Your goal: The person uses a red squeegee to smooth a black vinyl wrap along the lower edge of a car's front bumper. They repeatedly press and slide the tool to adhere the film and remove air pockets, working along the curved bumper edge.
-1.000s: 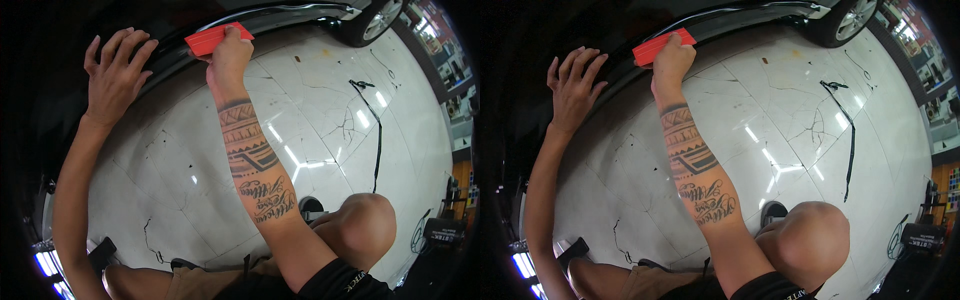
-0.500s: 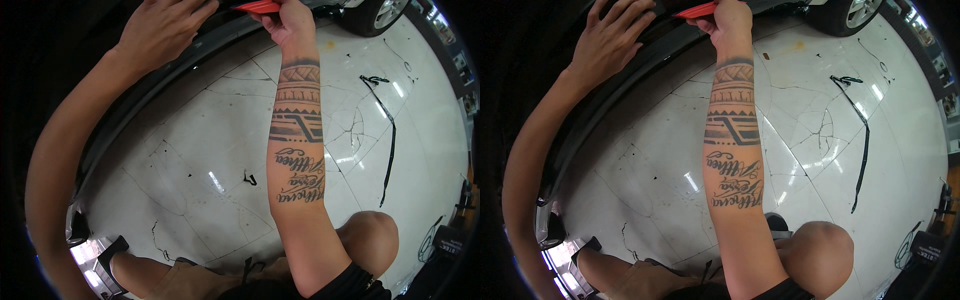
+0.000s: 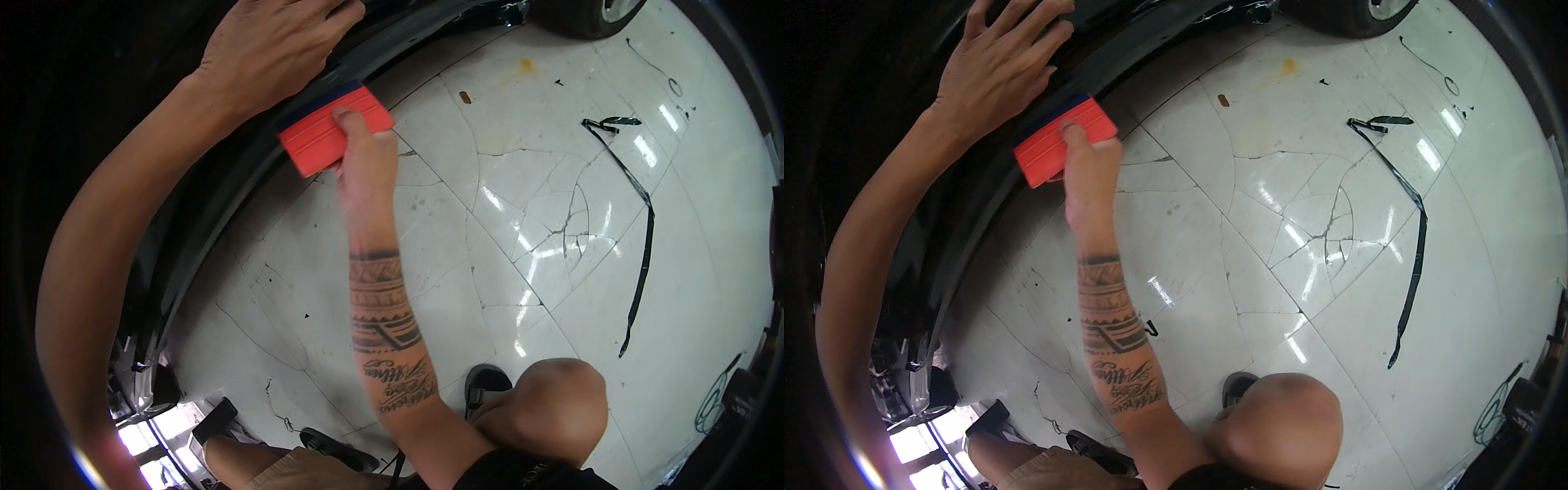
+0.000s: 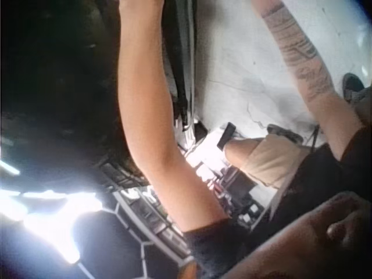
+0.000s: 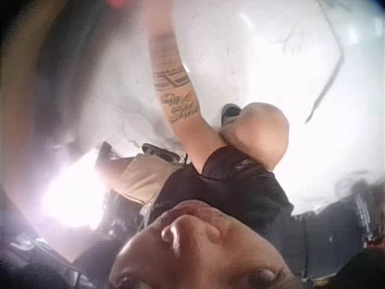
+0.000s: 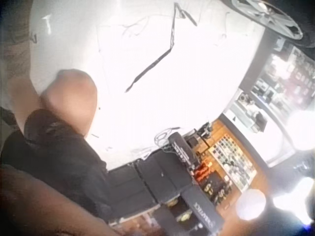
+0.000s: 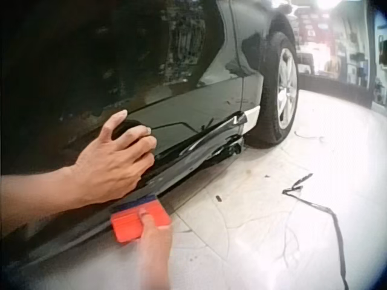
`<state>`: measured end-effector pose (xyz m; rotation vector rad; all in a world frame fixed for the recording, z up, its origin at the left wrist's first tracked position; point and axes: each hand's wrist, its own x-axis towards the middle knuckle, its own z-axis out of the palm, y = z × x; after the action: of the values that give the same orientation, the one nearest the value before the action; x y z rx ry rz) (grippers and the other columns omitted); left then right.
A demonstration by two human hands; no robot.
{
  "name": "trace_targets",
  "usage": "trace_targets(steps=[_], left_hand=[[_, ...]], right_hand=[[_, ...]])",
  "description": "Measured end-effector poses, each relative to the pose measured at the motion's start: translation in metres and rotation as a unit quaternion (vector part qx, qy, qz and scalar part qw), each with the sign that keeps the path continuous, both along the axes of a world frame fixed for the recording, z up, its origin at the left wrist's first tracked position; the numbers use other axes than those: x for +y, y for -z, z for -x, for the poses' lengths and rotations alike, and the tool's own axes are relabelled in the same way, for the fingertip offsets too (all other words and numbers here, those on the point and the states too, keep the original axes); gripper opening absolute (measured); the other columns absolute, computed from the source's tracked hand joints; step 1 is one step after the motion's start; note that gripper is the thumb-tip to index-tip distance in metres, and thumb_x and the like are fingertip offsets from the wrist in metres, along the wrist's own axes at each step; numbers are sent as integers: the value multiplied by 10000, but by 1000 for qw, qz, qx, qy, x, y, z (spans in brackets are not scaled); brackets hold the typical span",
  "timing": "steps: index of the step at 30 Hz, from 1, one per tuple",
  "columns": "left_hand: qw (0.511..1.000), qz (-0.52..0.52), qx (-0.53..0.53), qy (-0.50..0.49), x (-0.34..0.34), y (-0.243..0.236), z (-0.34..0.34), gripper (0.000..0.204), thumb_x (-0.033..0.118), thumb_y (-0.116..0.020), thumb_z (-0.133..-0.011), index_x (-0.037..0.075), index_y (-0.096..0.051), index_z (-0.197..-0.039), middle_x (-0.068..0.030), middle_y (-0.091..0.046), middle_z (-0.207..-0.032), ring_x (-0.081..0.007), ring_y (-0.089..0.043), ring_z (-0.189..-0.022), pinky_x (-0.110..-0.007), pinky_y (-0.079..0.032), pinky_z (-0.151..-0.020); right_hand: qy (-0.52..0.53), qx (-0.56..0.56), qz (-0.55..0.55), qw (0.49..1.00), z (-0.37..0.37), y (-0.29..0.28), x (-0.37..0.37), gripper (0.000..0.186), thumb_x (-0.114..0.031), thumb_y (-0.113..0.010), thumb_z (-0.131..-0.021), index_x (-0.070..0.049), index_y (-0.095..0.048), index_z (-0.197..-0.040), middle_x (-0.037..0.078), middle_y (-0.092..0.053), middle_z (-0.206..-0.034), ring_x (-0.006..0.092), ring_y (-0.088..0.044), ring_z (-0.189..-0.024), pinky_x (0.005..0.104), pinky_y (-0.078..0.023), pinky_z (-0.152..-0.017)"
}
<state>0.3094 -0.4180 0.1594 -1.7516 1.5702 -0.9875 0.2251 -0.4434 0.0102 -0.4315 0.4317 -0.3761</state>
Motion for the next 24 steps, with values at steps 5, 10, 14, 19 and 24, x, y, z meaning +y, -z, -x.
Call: trace_targets(steps=[5,10,14,19,24], left_hand=[[999,-30,-18,10,-50,6,-14,224,254,-665,-765,147,-663,-963,-19,-557,-1121,-189,-464,-1240,-538,-177,-1170],[997,-58,-53,17,-113,-2,-18,185,236,-648,-774,141,-656,-934,-21,-550,-1037,-194,-494,-1109,-443,-299,-1008],[997,-41,-42,43,-161,-5,-39,139,230,-635,-790,135,-646,-892,-26,-558,-977,-202,-505,-1038,-415,-324,-924],[996,-80,15,21,-180,-15,-56,118,225,-613,-828,125,-657,-875,-31,-596,-949,-203,-515,-1019,-407,-342,-905],[993,-66,47,88,-160,-11,-55,132,209,-581,-862,112,-670,-880,-38,-601,-984,-211,-510,-1071,-407,-332,-957]], right_hand=[[12,6,-67,998,1,-13,-6,139,-142,-630,-928,-14,-654,-880,23,-633,-779,99,-565,-585,292,-478,-479],[55,5,-122,991,-5,-12,-46,146,-164,-639,-931,-27,-646,-881,-3,-620,-804,85,-579,-711,269,-479,-629],[82,15,-152,985,-5,-9,-92,116,-131,-646,-907,-28,-639,-960,0,-630,-882,102,-589,-787,275,-478,-707],[66,-106,-134,983,-10,21,-110,319,-74,-618,-858,11,-607,-1166,166,-682,-1059,256,-678,-946,369,-563,-847],[-88,-194,24,977,8,31,-176,657,-19,-553,-799,-17,-396,-1436,277,-648,-1182,358,-652,-1103,423,-571,-924]])
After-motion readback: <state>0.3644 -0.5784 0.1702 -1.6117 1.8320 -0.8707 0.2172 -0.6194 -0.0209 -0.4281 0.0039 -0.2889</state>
